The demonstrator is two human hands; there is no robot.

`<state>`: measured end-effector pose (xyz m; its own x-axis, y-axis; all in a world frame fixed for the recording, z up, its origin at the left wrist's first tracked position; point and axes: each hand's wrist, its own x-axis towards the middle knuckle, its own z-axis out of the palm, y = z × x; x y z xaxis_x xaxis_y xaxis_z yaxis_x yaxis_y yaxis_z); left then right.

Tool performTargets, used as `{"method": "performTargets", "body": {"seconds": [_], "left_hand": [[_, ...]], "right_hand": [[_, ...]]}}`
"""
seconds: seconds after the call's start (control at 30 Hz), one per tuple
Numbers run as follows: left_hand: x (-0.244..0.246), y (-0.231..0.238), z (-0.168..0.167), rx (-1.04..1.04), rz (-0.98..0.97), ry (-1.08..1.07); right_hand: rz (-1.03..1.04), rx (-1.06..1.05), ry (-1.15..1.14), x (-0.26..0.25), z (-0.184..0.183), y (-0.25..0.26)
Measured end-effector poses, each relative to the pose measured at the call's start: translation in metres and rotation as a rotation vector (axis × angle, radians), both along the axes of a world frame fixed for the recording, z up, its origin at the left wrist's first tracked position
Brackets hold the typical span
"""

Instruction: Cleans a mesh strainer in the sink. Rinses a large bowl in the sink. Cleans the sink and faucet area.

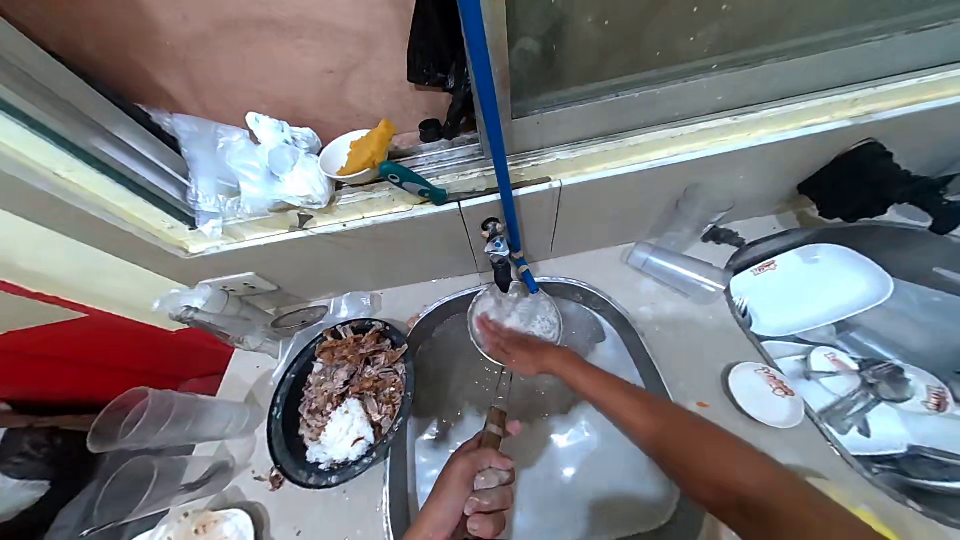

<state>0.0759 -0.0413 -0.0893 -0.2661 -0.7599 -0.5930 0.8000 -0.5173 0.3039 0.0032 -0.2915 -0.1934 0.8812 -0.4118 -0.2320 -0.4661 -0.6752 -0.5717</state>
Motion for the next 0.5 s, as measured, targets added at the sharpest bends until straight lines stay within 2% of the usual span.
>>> {"method": "performTargets", "body": {"seconds": [0.1,0.17,0.23,0.3,0.37,0.43,0.5], "left_hand": [[0.000,-0.002,0.000,-0.030,-0.068,0.048],[-0.005,-0.008,0.000,-0.030,-0.081,0.079],[-0.004,-0.007,-0.001,-0.033,-0.082,0.093],[-0.002,-0.014,0.004,-0.034,-0.086,0.078],[-0.005,-0.013,0.003,-0.023,-0.076,0.063],[-0.002,-0.009,0.005,-0.018,-0.058,0.032],[-0.003,-0.012,0.011,-0.022,-0.060,0.034]], "right_hand": [[-0.085,-0.106,0.025,-0.009,0.001,-0.012],[-0.010,-0.064,0.028,-0.006,0.000,-0.013],[-0.033,-0.121,0.081,-0.009,-0.005,-0.020],[-0.049,-0.065,0.049,-0.004,0.004,-0.016],[0.030,0.018,-0.005,-0.002,-0.001,-0.014],[-0.048,-0.116,0.027,-0.004,-0.007,-0.022],[-0.127,-0.082,0.021,0.000,0.001,-0.013]]}}
